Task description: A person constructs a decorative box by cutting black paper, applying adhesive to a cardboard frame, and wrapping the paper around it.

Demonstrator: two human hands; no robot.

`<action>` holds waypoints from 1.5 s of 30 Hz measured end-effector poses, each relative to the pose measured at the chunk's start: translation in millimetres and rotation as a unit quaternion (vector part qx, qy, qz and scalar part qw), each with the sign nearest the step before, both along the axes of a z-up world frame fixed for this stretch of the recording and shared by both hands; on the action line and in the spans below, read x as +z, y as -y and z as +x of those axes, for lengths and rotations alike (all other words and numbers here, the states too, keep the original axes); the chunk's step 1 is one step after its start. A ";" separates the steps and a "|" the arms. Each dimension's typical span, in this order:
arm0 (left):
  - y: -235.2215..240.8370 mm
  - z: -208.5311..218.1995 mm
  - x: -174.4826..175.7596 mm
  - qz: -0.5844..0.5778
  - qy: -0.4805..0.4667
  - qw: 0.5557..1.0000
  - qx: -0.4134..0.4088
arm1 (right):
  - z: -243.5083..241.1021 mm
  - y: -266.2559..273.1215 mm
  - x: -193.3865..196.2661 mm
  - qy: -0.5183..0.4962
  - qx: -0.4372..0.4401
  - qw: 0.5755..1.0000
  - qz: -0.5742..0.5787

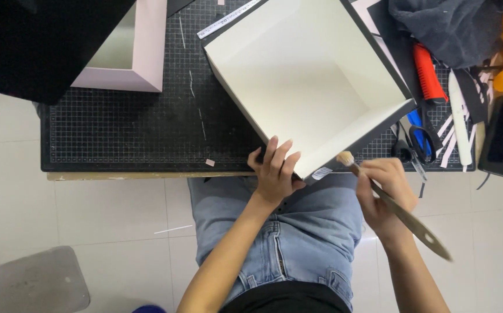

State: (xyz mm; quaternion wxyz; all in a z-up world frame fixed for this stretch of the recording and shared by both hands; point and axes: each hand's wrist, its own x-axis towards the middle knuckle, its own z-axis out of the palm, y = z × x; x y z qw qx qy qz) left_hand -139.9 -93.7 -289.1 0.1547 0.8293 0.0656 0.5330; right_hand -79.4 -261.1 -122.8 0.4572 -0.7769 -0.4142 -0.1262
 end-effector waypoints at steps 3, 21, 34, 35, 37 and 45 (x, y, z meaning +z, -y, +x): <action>1.1 0.3 -0.7 -0.002 0.002 1.000 0.002 | 12.3 4.8 -5.3 -0.002 -0.011 0.999 -0.049; 7.8 3.4 -11.9 -0.002 -0.015 1.000 0.024 | 3.1 1.0 -47.1 -0.099 -0.079 0.990 0.065; 10.7 8.4 -24.4 -0.001 -0.022 0.999 0.025 | -37.2 -15.3 -2.4 -0.091 0.046 0.993 -0.057; 10.6 7.4 -25.2 0.000 -0.018 1.000 0.024 | -38.3 -15.5 6.5 -0.082 0.048 0.994 -0.044; 11.4 8.0 -27.9 0.002 -0.012 1.000 0.021 | -36.8 -15.7 -11.4 -0.055 0.067 0.994 -0.066; 6.7 7.6 -25.0 0.009 0.003 1.000 0.022 | 0.5 6.7 -34.4 -0.055 -0.004 0.998 0.039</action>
